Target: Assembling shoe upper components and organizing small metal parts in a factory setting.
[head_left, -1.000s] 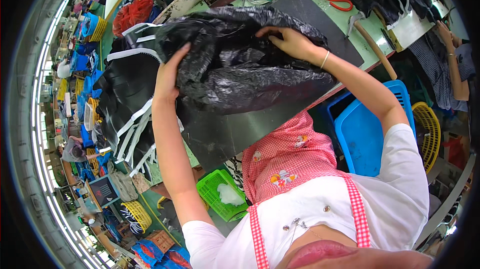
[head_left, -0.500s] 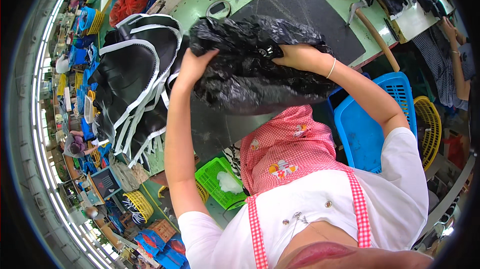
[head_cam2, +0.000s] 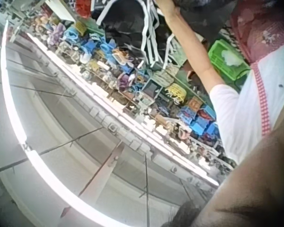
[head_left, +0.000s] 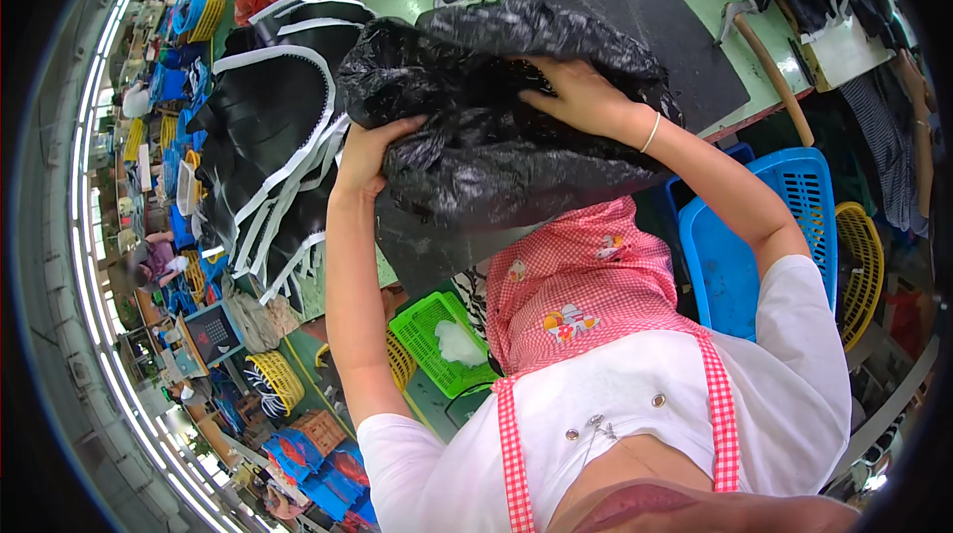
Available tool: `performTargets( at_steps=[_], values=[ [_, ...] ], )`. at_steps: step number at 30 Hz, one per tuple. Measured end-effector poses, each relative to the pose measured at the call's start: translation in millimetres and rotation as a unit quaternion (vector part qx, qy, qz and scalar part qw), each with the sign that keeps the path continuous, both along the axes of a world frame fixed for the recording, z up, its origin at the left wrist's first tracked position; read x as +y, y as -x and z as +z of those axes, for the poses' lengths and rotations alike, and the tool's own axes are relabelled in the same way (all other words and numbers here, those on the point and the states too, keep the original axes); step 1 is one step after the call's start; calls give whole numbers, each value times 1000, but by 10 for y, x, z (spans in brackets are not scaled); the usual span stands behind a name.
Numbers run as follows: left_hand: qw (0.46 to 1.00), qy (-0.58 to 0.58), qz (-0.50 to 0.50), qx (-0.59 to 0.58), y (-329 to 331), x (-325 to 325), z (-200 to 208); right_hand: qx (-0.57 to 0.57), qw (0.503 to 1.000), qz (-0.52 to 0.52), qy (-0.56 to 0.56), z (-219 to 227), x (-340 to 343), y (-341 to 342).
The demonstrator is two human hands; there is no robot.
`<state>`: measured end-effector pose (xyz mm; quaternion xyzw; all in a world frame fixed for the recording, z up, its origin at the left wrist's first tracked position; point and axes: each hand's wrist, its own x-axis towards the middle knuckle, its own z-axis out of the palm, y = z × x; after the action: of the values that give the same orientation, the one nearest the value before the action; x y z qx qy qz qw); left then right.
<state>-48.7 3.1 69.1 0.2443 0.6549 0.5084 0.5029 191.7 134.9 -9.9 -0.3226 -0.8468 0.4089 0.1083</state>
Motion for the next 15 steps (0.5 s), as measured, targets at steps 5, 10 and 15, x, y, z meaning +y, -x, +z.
performTargets(
  at_steps=[5, 10, 15],
  values=[
    [998, 23, -10, 60, 65, -106, -35, -115, 993, -19, 26, 107, 9, -26],
    [999, 22, -10, -37, -117, -72, -39, 319, 945, 71, 31, 240, -216, 233],
    [992, -7, 20, -122, -270, -61, 0, 264, 953, 17, -149, 238, -388, 414]
  ],
)
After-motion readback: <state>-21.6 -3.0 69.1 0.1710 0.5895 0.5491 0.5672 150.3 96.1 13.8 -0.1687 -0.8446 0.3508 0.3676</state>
